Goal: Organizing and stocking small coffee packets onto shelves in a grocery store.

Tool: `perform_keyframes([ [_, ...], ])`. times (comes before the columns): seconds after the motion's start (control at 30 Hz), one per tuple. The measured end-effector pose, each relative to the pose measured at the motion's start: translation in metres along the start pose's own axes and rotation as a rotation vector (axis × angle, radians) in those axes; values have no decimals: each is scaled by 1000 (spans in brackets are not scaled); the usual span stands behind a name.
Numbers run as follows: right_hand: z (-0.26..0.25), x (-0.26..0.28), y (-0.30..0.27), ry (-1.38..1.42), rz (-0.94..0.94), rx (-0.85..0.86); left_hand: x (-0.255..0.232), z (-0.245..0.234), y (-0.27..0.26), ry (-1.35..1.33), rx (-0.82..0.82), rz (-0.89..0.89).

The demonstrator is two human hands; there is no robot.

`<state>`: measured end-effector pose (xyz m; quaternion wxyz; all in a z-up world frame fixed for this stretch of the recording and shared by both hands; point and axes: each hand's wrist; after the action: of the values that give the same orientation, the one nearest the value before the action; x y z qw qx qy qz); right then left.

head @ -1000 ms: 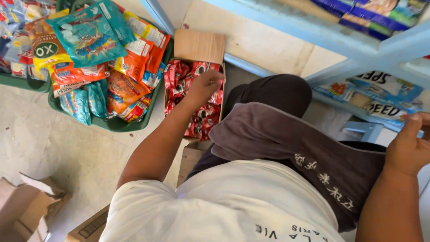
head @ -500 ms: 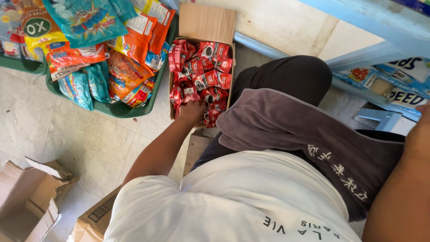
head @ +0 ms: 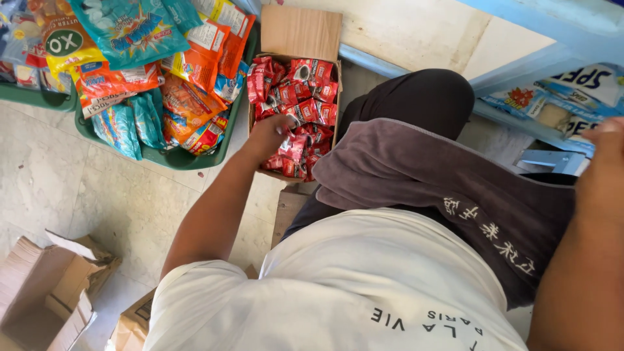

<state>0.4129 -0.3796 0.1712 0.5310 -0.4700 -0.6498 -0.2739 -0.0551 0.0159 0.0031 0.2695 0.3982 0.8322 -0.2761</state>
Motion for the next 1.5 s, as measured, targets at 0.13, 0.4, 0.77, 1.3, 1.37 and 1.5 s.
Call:
perform_keyframes([
  [0.13, 40, 40, -54, 124, -274, 254, -48, -49, 9, -797, -68, 108],
  [0.4, 125, 86, -110, 349, 211, 829, -239, -107, -12, -1058, 95, 588],
  [0.77, 102, 72, -145, 767, 442, 781, -299, -37, 11, -1172, 271, 546],
  [1.3, 81, 73, -157, 338, -424, 393, -313, 13, 22, -927, -37, 629],
  [1.37, 80, 65, -155, 209, -502, 359, -312, 14, 23, -983, -54, 580],
  [1.5, 79, 56, -154, 211, -431, 334, -306, 9, 13, -943, -41, 550],
])
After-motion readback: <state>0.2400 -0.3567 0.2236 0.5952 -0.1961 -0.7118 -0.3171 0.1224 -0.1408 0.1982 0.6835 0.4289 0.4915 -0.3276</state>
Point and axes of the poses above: each hand's wrist, its own y-axis towards the middle knuckle, its own z-axis out of the palm, x = y × z, and after that the axes turned 11 degrees about z, right-handed
